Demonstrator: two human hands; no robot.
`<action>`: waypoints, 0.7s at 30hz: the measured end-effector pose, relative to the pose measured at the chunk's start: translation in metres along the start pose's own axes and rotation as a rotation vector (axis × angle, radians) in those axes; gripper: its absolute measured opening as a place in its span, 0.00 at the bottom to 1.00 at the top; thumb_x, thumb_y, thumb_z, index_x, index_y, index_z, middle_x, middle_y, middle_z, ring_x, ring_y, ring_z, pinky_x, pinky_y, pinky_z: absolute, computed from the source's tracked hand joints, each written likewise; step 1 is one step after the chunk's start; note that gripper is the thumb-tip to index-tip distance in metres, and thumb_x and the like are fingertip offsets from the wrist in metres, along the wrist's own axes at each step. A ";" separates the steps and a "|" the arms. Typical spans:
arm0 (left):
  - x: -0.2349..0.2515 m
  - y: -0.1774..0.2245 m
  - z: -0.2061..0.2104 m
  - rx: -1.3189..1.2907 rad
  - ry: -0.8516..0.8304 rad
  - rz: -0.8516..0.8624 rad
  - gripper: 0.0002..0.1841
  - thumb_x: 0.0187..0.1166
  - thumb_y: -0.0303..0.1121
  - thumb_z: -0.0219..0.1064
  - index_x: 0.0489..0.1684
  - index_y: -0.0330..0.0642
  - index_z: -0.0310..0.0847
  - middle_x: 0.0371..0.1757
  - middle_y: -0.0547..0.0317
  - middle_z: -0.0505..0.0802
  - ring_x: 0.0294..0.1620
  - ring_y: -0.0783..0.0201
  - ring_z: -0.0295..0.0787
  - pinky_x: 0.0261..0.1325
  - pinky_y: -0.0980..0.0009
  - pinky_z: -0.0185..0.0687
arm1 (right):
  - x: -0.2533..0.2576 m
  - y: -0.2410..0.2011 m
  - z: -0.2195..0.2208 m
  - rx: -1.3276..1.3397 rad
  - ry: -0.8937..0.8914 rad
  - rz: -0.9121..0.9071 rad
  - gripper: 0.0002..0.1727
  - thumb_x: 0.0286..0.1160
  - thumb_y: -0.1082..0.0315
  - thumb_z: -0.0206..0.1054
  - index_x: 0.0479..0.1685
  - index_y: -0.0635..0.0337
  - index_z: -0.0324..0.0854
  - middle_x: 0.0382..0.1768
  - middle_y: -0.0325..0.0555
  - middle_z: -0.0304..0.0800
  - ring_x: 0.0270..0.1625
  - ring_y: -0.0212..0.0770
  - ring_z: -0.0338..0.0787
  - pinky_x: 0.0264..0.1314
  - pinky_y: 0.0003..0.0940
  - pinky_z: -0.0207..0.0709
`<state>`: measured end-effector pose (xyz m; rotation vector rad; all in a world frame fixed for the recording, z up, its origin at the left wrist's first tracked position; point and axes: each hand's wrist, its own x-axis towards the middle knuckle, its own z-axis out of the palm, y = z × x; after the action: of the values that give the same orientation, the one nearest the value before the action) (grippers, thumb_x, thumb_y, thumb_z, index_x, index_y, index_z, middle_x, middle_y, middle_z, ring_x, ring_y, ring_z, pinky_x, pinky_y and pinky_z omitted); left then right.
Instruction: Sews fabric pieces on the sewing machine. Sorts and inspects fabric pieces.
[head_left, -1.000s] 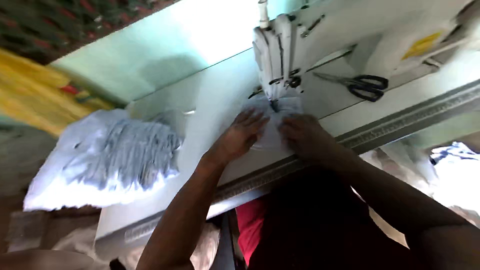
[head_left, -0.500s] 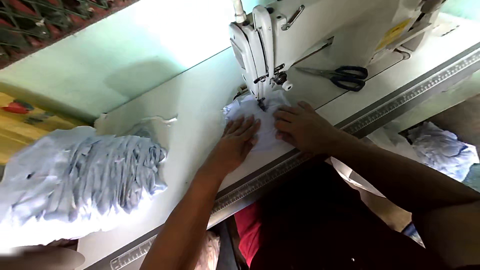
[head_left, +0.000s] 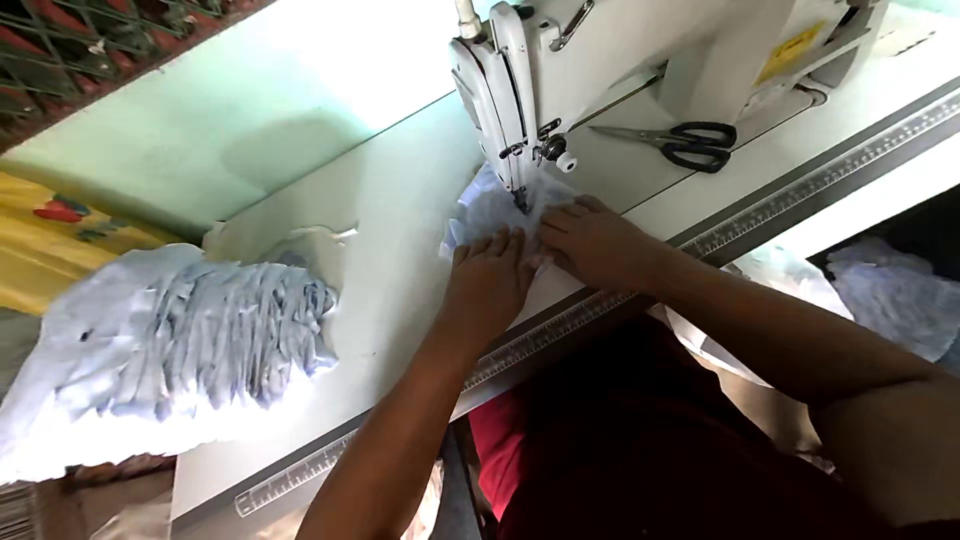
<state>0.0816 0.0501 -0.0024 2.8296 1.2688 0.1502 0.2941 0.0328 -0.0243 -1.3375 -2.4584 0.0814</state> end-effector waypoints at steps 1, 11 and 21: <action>0.001 0.005 -0.001 0.024 0.011 0.001 0.32 0.93 0.54 0.42 0.80 0.40 0.76 0.78 0.45 0.84 0.77 0.42 0.80 0.75 0.38 0.68 | 0.000 0.005 -0.002 -0.006 -0.002 -0.002 0.17 0.87 0.60 0.59 0.60 0.61 0.85 0.64 0.58 0.87 0.73 0.63 0.83 0.77 0.70 0.67; 0.012 0.028 -0.013 0.061 -0.115 -0.054 0.31 0.94 0.50 0.42 0.75 0.33 0.78 0.72 0.40 0.87 0.74 0.42 0.82 0.77 0.42 0.69 | -0.003 0.020 -0.003 -0.035 0.019 0.048 0.20 0.88 0.55 0.55 0.62 0.58 0.85 0.69 0.55 0.87 0.75 0.63 0.82 0.77 0.76 0.62; 0.033 -0.034 -0.051 -0.288 -0.071 0.110 0.16 0.91 0.31 0.54 0.60 0.38 0.89 0.58 0.46 0.94 0.62 0.49 0.91 0.70 0.46 0.80 | 0.011 -0.044 0.006 0.060 0.184 0.130 0.16 0.80 0.63 0.66 0.56 0.64 0.87 0.58 0.62 0.87 0.67 0.64 0.84 0.65 0.65 0.76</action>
<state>0.0731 0.0970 0.0486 2.6316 0.9879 0.2140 0.2514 0.0180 -0.0177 -1.4111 -2.1998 0.0602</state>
